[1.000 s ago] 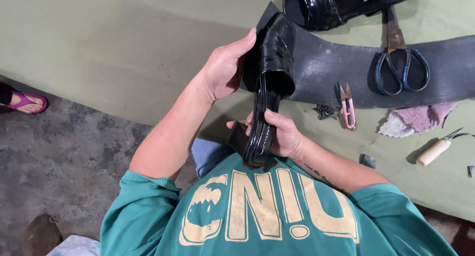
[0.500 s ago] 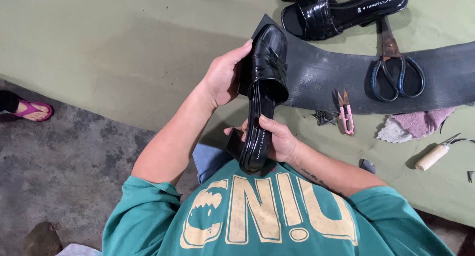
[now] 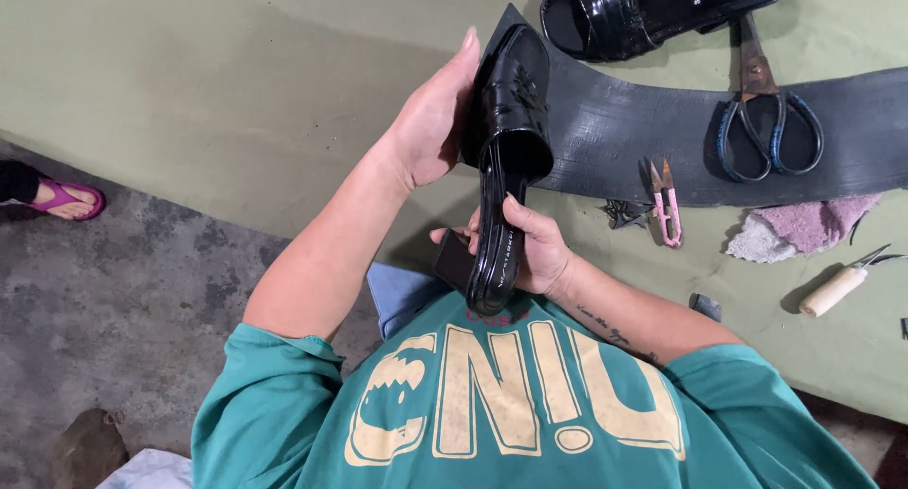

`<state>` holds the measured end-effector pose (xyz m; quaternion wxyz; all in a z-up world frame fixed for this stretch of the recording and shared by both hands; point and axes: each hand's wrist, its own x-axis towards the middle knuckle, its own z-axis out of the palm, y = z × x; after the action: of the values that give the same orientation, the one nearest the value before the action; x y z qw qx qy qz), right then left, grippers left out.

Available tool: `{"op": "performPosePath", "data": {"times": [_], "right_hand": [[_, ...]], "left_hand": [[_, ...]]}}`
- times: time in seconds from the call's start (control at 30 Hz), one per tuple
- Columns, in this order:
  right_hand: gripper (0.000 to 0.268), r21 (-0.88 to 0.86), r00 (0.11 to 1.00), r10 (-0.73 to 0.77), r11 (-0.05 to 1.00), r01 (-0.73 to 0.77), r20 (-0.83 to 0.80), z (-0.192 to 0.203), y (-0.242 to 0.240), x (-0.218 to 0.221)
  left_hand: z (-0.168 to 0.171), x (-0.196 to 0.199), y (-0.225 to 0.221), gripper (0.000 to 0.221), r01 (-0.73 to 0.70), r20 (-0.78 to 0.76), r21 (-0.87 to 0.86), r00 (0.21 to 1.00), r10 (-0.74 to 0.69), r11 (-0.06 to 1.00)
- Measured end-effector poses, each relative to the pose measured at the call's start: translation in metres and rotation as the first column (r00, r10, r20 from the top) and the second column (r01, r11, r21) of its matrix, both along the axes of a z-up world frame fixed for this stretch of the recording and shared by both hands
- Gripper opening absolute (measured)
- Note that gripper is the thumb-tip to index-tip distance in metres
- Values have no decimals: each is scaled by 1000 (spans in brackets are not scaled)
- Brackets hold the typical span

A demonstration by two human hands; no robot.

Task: Trimming a piece of rubber material to fit the sole of a black high-heeled shoe using scissors and a marking pen.

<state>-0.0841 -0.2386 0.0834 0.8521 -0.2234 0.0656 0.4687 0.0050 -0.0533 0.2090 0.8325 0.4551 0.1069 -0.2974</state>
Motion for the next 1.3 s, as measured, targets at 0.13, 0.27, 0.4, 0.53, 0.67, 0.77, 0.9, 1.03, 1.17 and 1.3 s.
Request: {"op": "performPosePath", "data": {"times": [0.13,0.27,0.4,0.53,0.67,0.77,0.9,1.03,1.17,1.3], "right_hand": [[42,-21,1000,-7,1000,7,23,10,5,0],[36,-121,998,-23,992,29,52,10,13,-1],[39,-208,1000,-21,978,25,22,9,25,2],[42,-325,1000,2,946,-5,-7,5,34,5],[43,-316,997,-69,947,51,-45,3,44,7],[48,-326,997,-29,945,6,-66,14,52,8],[37,-494,978,-211,849,187,7,25,48,11],[68,-729,909,203,670,143,365,24,4,10],[37,-748,524,599,202,633,605,44,-88,40],[26,-344,368,704,-184,921,608,36,-201,79]], "left_hand": [[1,1,-1,73,-2,-2,4,1000,2,1000],[-8,1,3,52,51,43,-2,998,-50,999],[-15,7,4,44,-28,5,187,1000,28,982],[-20,8,7,51,-49,-5,246,999,52,968],[-33,11,10,36,-38,11,308,999,36,951],[-71,19,15,30,-75,41,306,997,66,949],[-115,28,19,29,-237,-4,284,969,249,929],[-132,31,20,32,-263,-21,316,959,284,911],[-131,31,20,31,-250,-38,341,960,279,906],[-111,33,21,32,-171,-143,409,958,248,896]]}}
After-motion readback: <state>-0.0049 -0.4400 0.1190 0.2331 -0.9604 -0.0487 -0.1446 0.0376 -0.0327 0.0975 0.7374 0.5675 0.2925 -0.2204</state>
